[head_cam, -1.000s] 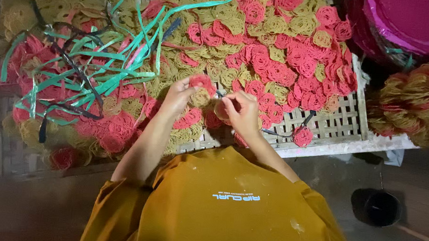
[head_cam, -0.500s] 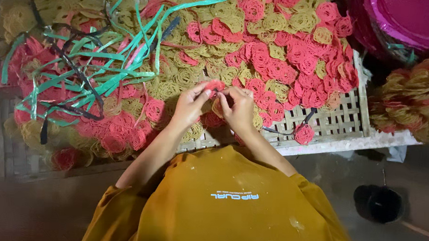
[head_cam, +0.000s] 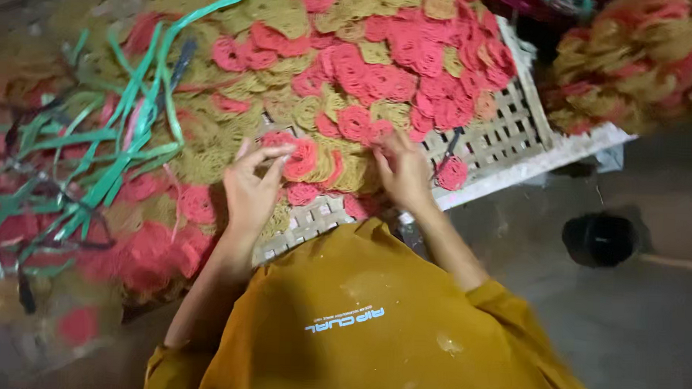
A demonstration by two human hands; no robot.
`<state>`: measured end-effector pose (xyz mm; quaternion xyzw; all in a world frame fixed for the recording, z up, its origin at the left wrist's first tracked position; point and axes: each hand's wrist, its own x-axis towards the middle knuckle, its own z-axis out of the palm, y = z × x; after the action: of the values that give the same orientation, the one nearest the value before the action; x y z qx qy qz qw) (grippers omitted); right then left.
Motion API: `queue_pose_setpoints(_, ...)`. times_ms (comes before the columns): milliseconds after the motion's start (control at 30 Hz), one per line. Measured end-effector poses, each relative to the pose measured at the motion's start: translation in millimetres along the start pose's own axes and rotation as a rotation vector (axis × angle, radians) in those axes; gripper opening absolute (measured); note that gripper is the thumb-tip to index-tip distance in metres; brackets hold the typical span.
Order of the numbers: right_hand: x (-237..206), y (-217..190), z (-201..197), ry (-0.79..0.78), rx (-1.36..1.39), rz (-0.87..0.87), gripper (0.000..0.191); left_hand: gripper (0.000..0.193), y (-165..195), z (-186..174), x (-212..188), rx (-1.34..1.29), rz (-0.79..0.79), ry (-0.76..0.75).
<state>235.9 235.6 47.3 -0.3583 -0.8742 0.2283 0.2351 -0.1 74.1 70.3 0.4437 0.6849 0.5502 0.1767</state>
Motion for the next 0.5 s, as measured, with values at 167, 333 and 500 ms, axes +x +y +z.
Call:
queue_pose_setpoints(167, -50, 55, -23, -0.116, -0.083, 0.075, 0.022, 0.012, 11, 7, 5, -0.044, 0.014, -0.089)
queue_pose_setpoints(333, -61, 42, -24, 0.038, -0.087, -0.058, 0.014, 0.011, 65, 13, 21, -0.103, 0.073, -0.178)
queue_pose_setpoints(500, -43, 32, -51, -0.023, 0.238, 0.155, 0.011, 0.016, 135, 10, 44, -0.249, 0.254, -0.197)
